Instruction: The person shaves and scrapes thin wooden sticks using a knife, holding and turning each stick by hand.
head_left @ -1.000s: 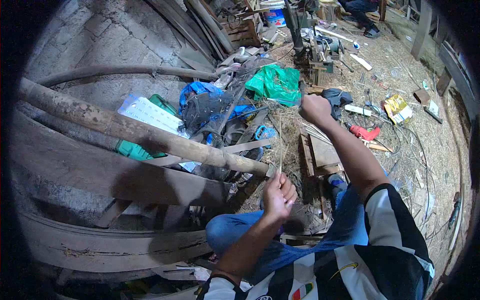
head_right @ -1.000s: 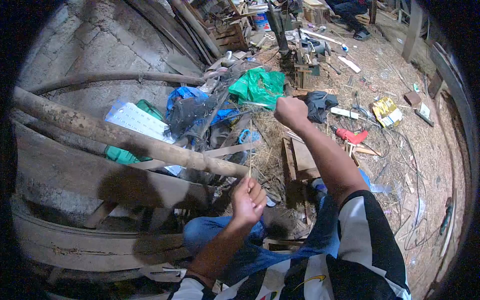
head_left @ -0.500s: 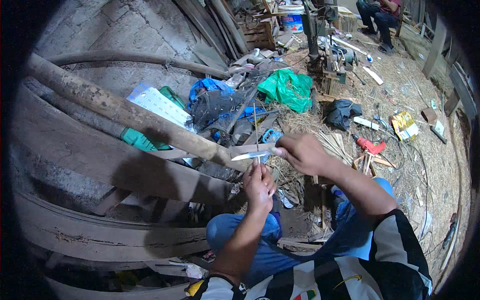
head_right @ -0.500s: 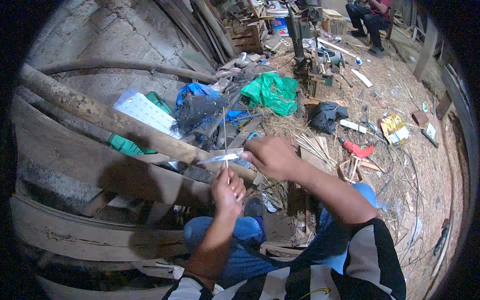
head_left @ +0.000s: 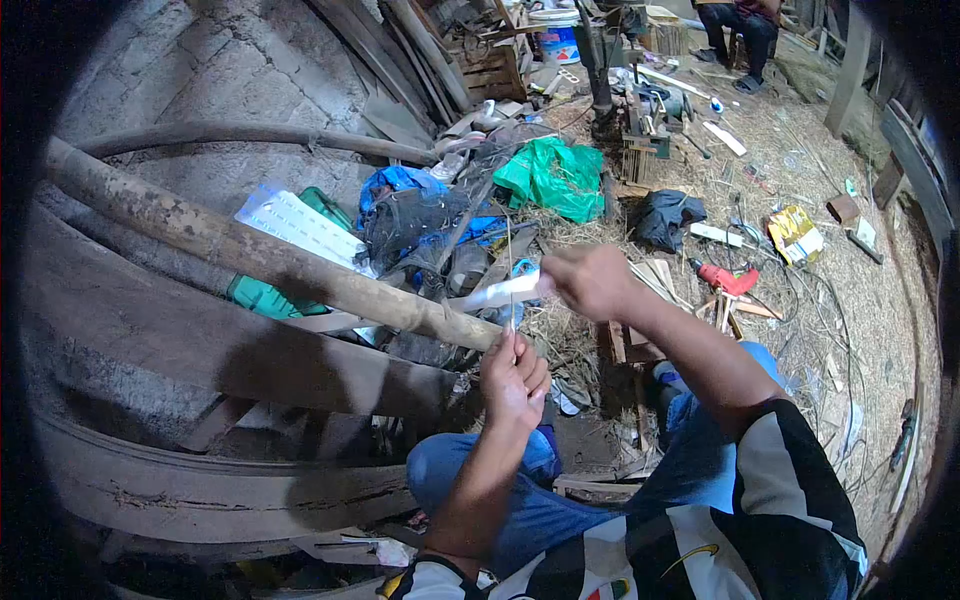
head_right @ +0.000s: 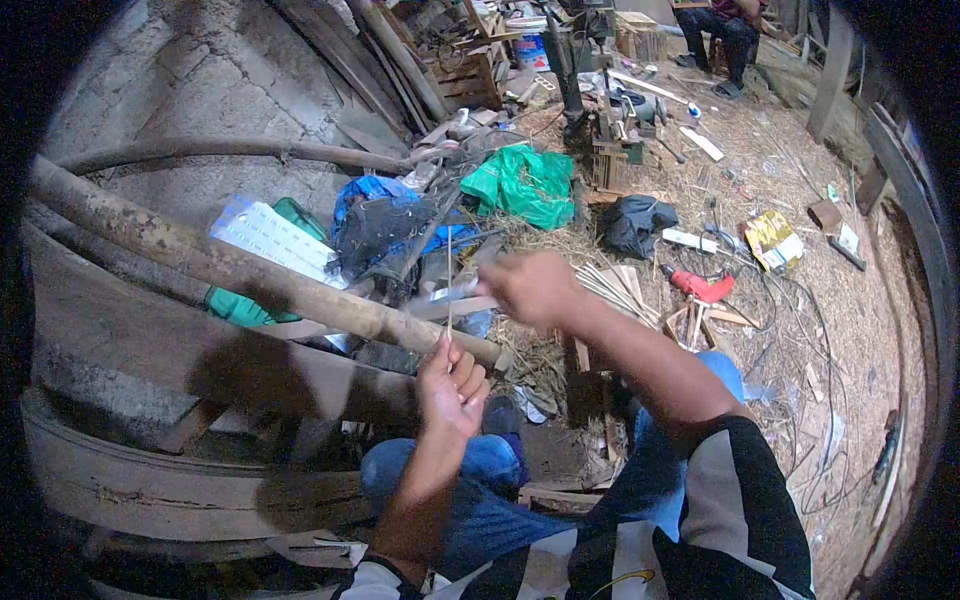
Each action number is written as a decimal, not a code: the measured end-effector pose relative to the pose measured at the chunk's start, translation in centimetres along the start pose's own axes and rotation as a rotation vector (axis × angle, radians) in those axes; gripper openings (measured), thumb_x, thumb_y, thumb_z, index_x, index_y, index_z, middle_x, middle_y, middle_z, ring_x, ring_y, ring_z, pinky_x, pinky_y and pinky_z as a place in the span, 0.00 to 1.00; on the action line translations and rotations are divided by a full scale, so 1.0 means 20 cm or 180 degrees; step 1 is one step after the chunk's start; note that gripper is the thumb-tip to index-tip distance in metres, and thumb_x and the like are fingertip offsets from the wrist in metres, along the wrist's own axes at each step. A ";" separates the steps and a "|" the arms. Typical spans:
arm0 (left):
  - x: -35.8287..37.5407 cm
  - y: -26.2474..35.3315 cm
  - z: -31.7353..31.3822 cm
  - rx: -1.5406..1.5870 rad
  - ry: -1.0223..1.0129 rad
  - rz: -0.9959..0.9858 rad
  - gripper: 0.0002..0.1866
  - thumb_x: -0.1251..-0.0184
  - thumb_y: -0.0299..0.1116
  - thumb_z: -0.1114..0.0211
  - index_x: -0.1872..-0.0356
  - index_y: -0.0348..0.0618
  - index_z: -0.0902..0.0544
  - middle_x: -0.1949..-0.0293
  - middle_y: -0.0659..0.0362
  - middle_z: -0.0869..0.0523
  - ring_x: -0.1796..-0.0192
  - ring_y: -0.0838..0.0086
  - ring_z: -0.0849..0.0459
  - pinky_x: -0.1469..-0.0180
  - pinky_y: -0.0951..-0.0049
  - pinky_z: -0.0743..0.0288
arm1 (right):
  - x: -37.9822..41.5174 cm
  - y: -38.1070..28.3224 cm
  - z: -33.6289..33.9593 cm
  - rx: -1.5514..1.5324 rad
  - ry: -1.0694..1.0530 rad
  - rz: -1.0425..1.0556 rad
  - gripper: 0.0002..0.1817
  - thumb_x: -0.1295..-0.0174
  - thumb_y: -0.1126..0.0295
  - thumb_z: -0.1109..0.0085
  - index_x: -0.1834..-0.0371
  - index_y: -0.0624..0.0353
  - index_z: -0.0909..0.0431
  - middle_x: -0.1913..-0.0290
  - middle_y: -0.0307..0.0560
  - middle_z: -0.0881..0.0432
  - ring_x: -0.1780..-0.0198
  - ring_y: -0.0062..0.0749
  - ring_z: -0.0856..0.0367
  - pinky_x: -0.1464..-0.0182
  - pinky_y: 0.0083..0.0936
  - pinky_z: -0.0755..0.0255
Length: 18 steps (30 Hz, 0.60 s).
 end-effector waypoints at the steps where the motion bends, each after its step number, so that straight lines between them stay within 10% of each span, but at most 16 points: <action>1: 0.00 -0.01 0.01 0.0044 0.0004 0.0051 0.18 0.19 0.48 0.49 0.71 0.51 0.31 0.87 0.69 0.43 0.88 0.82 0.48 0.88 0.77 0.50 | -0.01 0.12 0.01 0.0099 -0.0024 -0.0287 0.08 0.35 0.62 0.43 0.59 0.51 0.23 0.67 0.48 0.18 0.64 0.51 0.17 0.66 0.47 0.26; 6: 0.05 -0.08 0.01 0.0099 -0.0037 0.0261 0.18 0.18 0.47 0.52 0.71 0.51 0.30 0.88 0.69 0.43 0.88 0.82 0.47 0.88 0.77 0.49 | -0.01 0.56 0.13 0.0454 -0.0113 -0.1551 0.16 0.28 0.53 0.50 0.60 0.53 0.23 0.66 0.54 0.16 0.62 0.57 0.16 0.64 0.52 0.26; 18: 0.06 0.01 -0.06 0.1139 -0.0694 0.0699 0.21 0.18 0.50 0.55 0.73 0.53 0.29 0.87 0.69 0.44 0.88 0.82 0.48 0.87 0.77 0.49 | 0.02 -0.23 0.03 -0.0376 -0.0334 -0.0102 0.14 0.30 0.56 0.44 0.63 0.56 0.23 0.70 0.50 0.20 0.67 0.52 0.18 0.67 0.48 0.27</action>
Point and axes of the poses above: each hand's wrist, its own x-axis away from the middle knuckle, its own z-axis out of the back of the hand, y = z × x, the point moved 9 cm from there along -x, towards the middle knuckle
